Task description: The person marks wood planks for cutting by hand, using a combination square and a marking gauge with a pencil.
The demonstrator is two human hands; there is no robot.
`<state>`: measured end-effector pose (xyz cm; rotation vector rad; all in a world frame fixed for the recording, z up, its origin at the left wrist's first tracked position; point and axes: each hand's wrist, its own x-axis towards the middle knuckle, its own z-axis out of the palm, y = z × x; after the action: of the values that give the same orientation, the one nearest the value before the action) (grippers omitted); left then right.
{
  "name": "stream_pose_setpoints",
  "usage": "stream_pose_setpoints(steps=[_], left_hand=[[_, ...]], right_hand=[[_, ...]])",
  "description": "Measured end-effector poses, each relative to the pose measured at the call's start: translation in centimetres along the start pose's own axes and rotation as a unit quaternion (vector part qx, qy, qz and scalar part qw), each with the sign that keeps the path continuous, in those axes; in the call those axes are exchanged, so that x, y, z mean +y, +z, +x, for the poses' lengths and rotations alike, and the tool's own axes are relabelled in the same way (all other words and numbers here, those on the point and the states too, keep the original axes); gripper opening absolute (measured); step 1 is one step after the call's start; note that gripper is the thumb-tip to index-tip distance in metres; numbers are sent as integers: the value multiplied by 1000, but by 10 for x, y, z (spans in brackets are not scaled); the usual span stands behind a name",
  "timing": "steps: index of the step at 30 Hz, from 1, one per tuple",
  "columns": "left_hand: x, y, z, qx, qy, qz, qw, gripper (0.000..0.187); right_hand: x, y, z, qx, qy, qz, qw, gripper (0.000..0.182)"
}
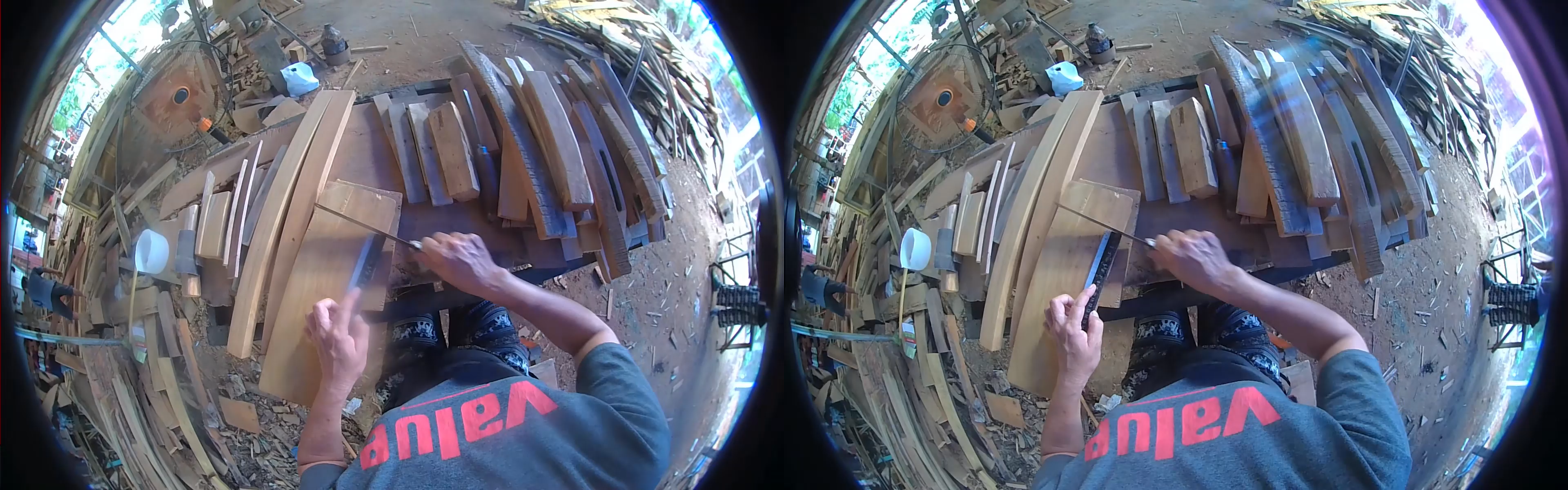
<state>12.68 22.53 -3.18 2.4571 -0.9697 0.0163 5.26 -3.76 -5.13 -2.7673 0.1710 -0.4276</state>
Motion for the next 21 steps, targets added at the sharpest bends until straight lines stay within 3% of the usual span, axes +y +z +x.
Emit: stream_pose_setpoints(steps=[5,10,21], left_hand=[[1,-1,0,-1,-4,-1,1000,45],[-2,-2,1,-2,4,-5,1000,45],[-1,1,1,25,14,-9,1000,45]], right_hand=[[-9,12,33,17,-21,0,1000,24],[9,-12,-11,-5,-11,-8,1000,20],[-4,5,14,15,-16,3,1000,26]])
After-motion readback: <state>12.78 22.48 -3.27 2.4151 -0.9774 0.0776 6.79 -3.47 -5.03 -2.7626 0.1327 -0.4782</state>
